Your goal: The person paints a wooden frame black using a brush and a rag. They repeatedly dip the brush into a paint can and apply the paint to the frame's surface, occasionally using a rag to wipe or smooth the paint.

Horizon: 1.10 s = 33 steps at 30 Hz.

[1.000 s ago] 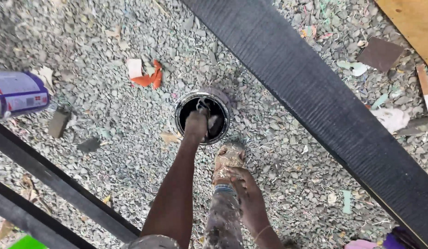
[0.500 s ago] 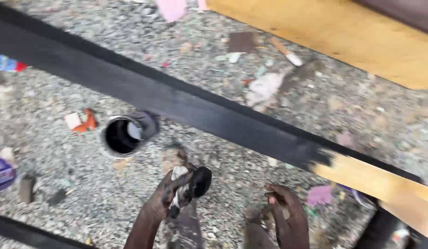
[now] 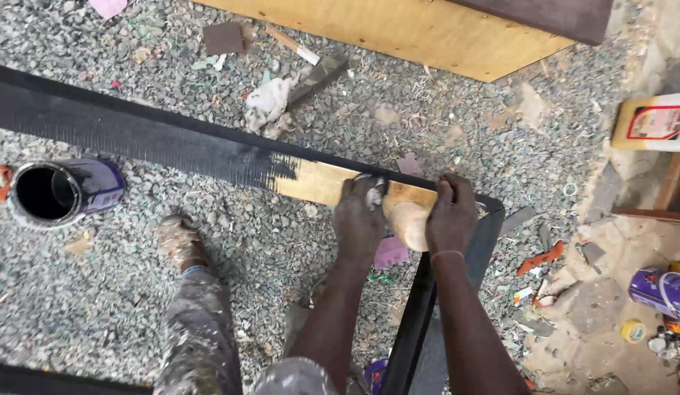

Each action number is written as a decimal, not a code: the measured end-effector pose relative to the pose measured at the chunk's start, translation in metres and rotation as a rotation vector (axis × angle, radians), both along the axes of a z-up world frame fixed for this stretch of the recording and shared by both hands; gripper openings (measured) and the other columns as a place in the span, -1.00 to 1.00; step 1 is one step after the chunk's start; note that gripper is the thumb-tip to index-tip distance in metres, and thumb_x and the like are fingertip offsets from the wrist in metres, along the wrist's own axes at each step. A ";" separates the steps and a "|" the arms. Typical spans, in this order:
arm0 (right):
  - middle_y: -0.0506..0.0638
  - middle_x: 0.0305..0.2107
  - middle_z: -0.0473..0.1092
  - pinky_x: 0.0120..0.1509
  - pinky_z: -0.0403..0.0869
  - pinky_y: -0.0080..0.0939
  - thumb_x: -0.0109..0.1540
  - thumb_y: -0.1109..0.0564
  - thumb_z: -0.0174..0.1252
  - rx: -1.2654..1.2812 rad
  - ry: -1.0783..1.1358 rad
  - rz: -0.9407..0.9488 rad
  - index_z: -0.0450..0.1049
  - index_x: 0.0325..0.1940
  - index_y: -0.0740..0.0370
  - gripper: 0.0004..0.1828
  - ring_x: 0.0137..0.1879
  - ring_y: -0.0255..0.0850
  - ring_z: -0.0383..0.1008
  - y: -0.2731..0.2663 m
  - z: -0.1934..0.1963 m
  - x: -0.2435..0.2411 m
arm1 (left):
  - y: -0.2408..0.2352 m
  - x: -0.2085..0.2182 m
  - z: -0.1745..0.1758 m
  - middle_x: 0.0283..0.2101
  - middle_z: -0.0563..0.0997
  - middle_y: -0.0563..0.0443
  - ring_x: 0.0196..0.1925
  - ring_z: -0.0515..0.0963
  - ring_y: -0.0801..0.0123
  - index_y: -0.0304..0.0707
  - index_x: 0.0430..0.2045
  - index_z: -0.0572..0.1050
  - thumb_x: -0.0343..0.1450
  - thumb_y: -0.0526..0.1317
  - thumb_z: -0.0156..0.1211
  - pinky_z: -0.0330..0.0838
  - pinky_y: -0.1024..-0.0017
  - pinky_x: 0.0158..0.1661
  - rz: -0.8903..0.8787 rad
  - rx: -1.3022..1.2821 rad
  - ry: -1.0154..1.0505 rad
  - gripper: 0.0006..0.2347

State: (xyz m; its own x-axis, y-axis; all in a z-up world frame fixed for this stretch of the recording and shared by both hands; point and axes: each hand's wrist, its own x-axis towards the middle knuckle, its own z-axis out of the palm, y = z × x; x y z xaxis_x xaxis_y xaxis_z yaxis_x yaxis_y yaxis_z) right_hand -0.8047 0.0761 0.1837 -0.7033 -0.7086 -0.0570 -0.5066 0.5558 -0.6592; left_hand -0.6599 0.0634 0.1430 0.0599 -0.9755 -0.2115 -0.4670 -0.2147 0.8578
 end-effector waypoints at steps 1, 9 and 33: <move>0.19 -0.14 0.53 0.25 0.41 0.19 0.36 0.11 0.04 -0.013 -0.055 -0.063 0.54 -0.02 0.17 -0.79 0.09 0.19 0.51 -0.003 -0.003 0.002 | 0.003 -0.008 -0.003 -0.15 0.52 -0.13 -0.22 0.68 -0.07 -0.12 -0.11 0.55 0.32 -0.34 0.31 0.62 0.05 -0.26 -0.227 0.038 -0.080 -0.73; 0.14 -0.24 0.51 0.01 0.53 0.03 0.35 0.09 0.08 -0.034 0.025 -0.013 0.55 -0.06 0.14 -0.83 -0.06 0.06 0.56 -0.005 -0.015 -0.004 | -0.059 0.071 0.010 -0.01 0.50 -0.35 -0.21 0.67 -0.03 -0.27 -0.09 0.55 0.37 -0.43 0.21 0.59 0.17 -0.20 0.022 0.091 -0.459 -0.77; 0.11 -0.15 0.53 0.17 0.46 0.17 0.50 0.01 -0.14 0.118 0.080 0.083 0.50 0.11 0.13 -0.68 0.05 0.14 0.53 -0.004 -0.017 -0.005 | -0.052 0.069 0.003 0.09 0.49 -0.27 0.03 0.63 -0.14 0.02 0.08 0.45 0.22 -0.30 0.38 0.58 0.09 -0.10 -0.750 0.023 -0.287 -0.51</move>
